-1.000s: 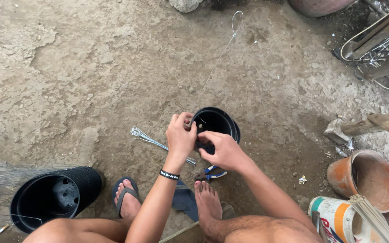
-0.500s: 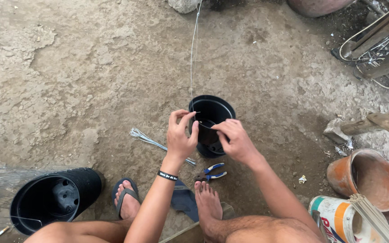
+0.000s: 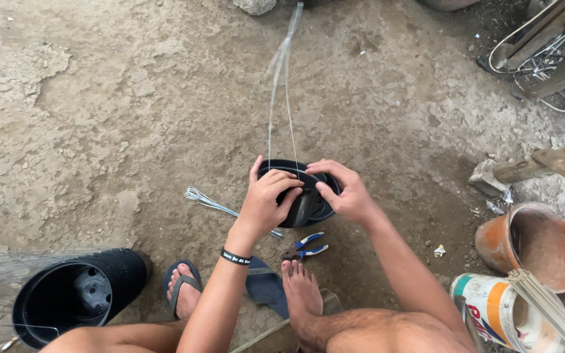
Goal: The person sits on the ground and uses pliers to bend and twist metal wires into hanger shapes. They repeatedly thread the wires through holes in a black plastic pot, cut the wire, and secure the ends to form a looped structure.
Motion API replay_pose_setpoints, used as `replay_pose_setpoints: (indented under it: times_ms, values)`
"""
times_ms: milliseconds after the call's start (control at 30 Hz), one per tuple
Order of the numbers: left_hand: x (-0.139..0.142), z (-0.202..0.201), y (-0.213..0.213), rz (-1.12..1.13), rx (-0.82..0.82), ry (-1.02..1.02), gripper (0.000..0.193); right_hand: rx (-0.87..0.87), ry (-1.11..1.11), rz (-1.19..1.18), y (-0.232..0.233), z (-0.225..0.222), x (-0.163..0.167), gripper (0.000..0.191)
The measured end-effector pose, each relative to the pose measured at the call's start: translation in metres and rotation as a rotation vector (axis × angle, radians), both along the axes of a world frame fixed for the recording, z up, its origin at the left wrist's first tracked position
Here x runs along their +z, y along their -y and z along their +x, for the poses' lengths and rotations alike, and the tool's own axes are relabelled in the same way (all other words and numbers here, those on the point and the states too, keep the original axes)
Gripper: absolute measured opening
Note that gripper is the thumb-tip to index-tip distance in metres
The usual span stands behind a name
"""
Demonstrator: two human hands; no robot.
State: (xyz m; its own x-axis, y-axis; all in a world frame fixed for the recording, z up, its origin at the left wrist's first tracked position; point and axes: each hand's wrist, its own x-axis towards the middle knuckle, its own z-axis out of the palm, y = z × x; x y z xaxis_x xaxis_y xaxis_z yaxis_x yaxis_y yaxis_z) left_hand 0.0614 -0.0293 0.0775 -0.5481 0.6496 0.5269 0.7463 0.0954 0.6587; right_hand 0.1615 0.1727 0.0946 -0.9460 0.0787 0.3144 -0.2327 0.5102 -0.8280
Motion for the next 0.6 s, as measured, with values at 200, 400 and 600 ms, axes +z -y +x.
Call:
replay_pose_setpoints:
  times_ms: [200,400,600]
  values:
    - [0.0,0.004,-0.003,-0.012,-0.061,-0.01,0.013,0.008,0.099,-0.322,0.017,-0.011,-0.01,0.012]
    - [0.0,0.002,0.003,-0.043,-0.076,0.085,0.013,0.03,0.094,-0.531,0.021,-0.014,-0.022,0.006]
    - [-0.001,-0.004,0.007,-0.103,-0.105,0.288,0.012,0.017,0.061,-0.545,0.025,-0.013,-0.025,0.006]
